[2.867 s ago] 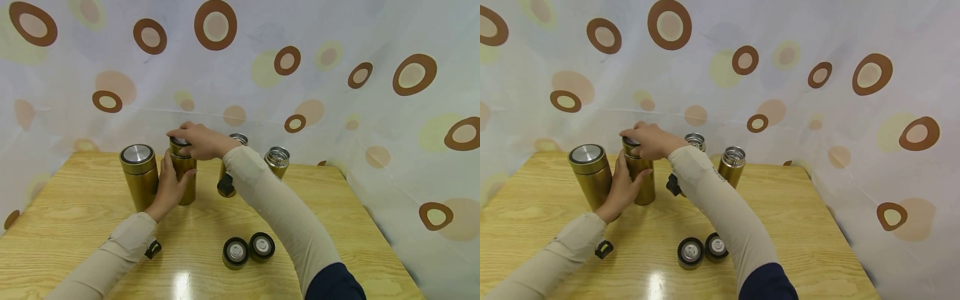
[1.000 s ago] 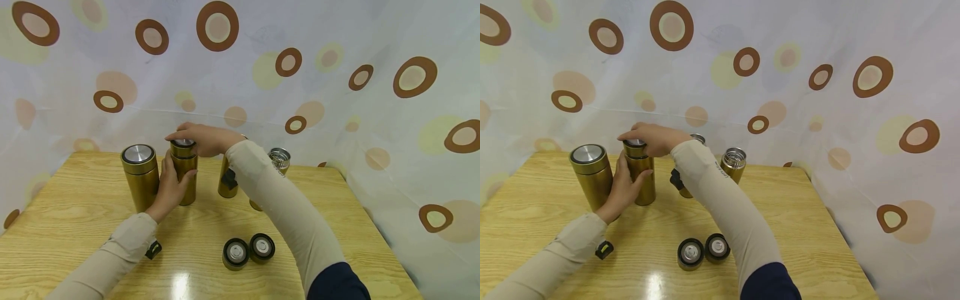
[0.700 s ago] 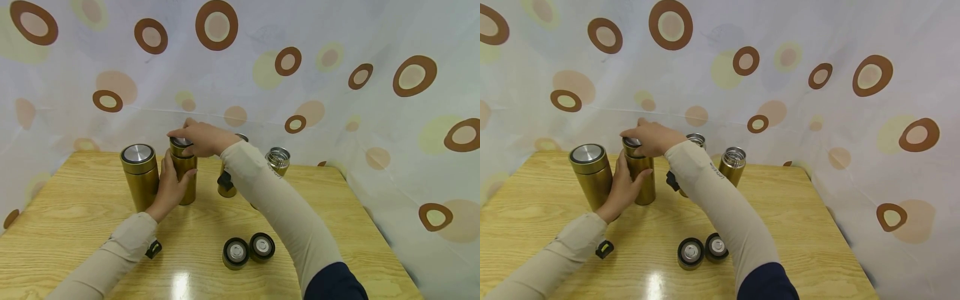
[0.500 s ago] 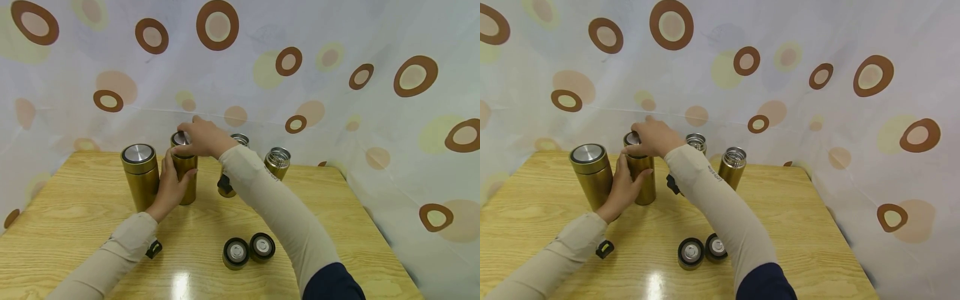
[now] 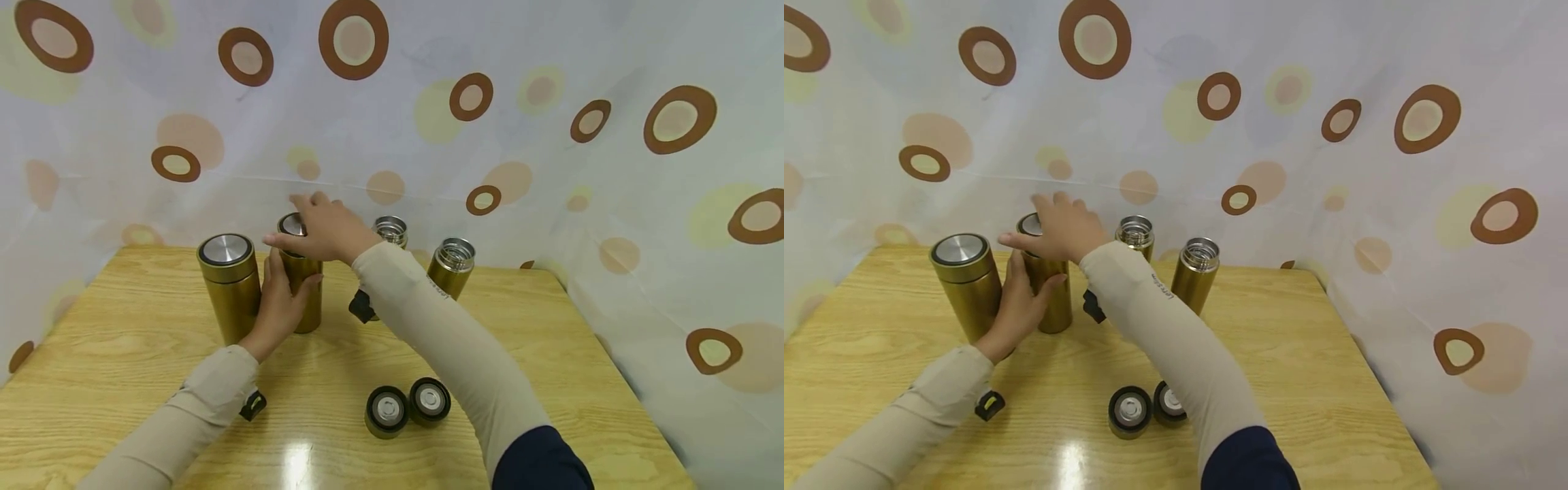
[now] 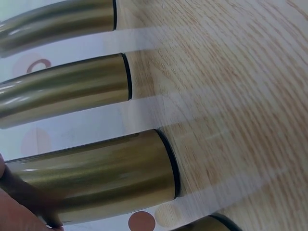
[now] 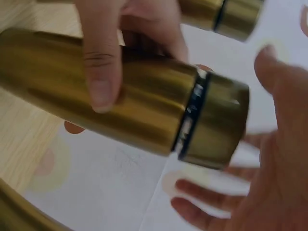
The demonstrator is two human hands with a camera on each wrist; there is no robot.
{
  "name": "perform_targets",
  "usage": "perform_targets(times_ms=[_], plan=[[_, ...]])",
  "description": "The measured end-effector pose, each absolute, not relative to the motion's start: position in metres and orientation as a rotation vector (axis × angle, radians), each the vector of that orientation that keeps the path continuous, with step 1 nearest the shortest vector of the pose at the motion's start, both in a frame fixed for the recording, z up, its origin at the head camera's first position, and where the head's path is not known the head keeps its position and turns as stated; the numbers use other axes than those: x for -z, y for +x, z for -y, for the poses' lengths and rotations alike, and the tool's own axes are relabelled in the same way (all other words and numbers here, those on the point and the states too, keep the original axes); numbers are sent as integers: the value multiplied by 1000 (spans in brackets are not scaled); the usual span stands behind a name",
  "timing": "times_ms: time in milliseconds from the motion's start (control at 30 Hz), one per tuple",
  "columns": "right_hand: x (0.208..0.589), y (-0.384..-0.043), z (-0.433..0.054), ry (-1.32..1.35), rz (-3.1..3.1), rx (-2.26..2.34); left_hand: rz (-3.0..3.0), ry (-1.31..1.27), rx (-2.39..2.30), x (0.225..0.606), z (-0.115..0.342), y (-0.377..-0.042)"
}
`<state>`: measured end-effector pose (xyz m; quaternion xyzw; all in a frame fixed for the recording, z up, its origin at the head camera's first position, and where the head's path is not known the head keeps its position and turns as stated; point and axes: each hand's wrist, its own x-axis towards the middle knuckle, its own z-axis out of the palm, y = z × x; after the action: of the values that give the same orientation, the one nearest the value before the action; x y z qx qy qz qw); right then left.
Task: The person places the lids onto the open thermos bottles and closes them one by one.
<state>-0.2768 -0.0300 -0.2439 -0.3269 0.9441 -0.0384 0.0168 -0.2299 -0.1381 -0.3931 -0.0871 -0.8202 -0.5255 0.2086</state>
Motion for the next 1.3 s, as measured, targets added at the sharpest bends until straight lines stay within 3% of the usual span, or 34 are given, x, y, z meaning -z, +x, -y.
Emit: perform_targets(times_ms=[233,367,900,1300], plan=[[223,-291,13,-1374,-2576,190,2299,-240,1522,389,138,-229],[218,-293,8,-1450,-2491,192,2297,-227,1523,388,137,-229],[219,-286,16,-1449,-2515,-65,2281,-237,1514,390,137,-228],[228,-285,24,-1291,-2796,-105,2281,-206,1496,389,136,-227]])
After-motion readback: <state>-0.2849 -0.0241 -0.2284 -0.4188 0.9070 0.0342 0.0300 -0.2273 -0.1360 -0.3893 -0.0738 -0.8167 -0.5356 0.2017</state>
